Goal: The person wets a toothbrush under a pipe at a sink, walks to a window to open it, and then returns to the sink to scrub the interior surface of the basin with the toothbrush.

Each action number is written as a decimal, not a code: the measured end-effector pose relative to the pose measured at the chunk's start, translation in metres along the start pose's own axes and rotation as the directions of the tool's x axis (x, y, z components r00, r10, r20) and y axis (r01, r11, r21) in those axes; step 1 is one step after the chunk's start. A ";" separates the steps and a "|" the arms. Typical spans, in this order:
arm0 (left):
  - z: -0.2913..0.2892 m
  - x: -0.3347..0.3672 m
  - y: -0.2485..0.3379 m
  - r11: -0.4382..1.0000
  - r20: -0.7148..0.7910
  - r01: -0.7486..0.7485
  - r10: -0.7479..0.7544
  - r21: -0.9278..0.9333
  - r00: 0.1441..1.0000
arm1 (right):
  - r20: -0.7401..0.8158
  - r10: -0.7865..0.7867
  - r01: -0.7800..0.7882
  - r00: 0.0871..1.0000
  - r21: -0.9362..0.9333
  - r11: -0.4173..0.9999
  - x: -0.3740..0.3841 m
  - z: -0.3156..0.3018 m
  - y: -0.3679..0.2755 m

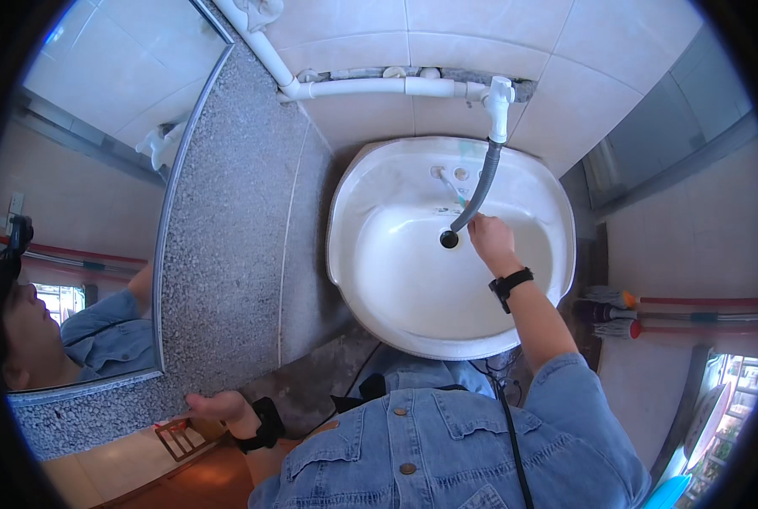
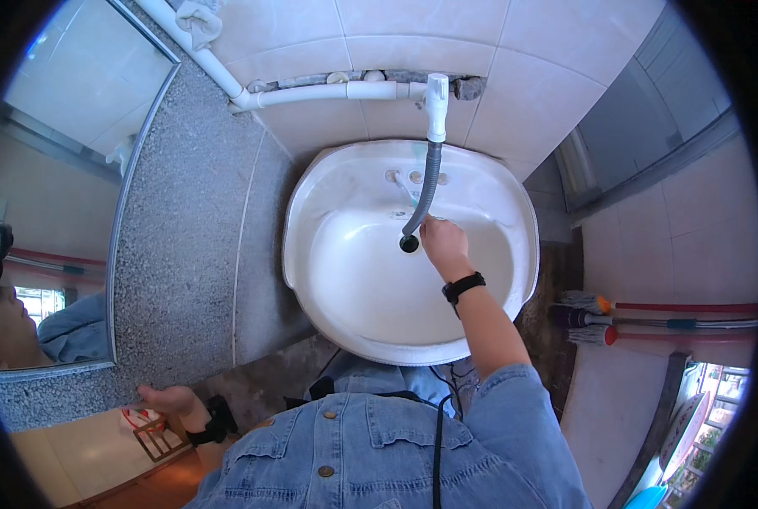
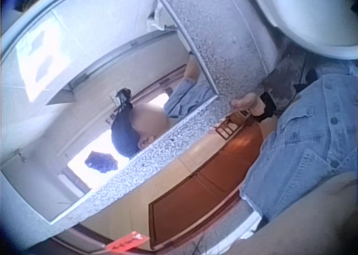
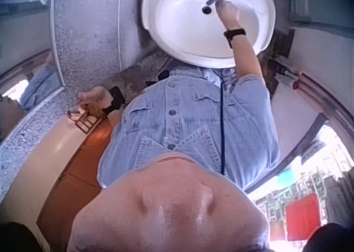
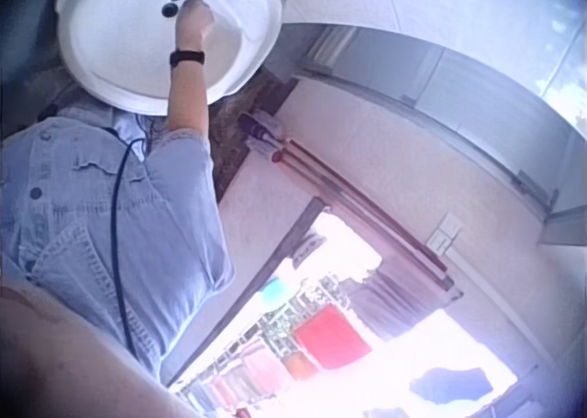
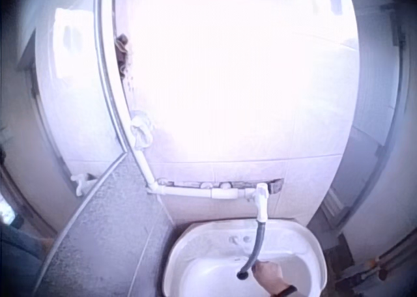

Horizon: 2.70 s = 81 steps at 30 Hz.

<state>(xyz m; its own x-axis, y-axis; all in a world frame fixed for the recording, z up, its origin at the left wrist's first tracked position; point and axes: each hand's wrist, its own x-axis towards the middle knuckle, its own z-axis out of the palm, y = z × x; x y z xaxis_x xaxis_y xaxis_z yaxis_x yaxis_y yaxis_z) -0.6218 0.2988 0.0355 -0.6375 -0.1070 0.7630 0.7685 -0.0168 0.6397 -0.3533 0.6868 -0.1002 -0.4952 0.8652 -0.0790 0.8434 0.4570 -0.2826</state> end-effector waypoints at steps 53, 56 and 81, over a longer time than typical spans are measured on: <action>-0.019 -0.001 -0.010 0.985 -0.013 0.012 -0.010 0.174 1.000 | 0.012 -0.086 0.087 0.996 -0.143 0.986 0.001 0.009 0.002; -0.038 -0.004 -0.027 0.983 -0.031 -0.032 0.038 0.180 0.999 | -0.077 0.082 -0.085 0.994 -0.039 0.996 0.015 -0.018 -0.001; -0.018 -0.002 -0.016 0.985 0.017 0.057 -0.060 0.166 0.998 | 0.053 -0.099 0.104 0.994 -0.091 0.990 -0.018 0.030 -0.005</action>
<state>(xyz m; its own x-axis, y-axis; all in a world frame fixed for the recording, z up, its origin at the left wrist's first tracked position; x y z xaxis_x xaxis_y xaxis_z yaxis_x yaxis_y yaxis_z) -0.6317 0.2813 0.0219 -0.6835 -0.0888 0.7245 0.7112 0.1421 0.6884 -0.3546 0.6632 -0.1258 -0.5867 0.8034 -0.1017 0.8031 0.5610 -0.2010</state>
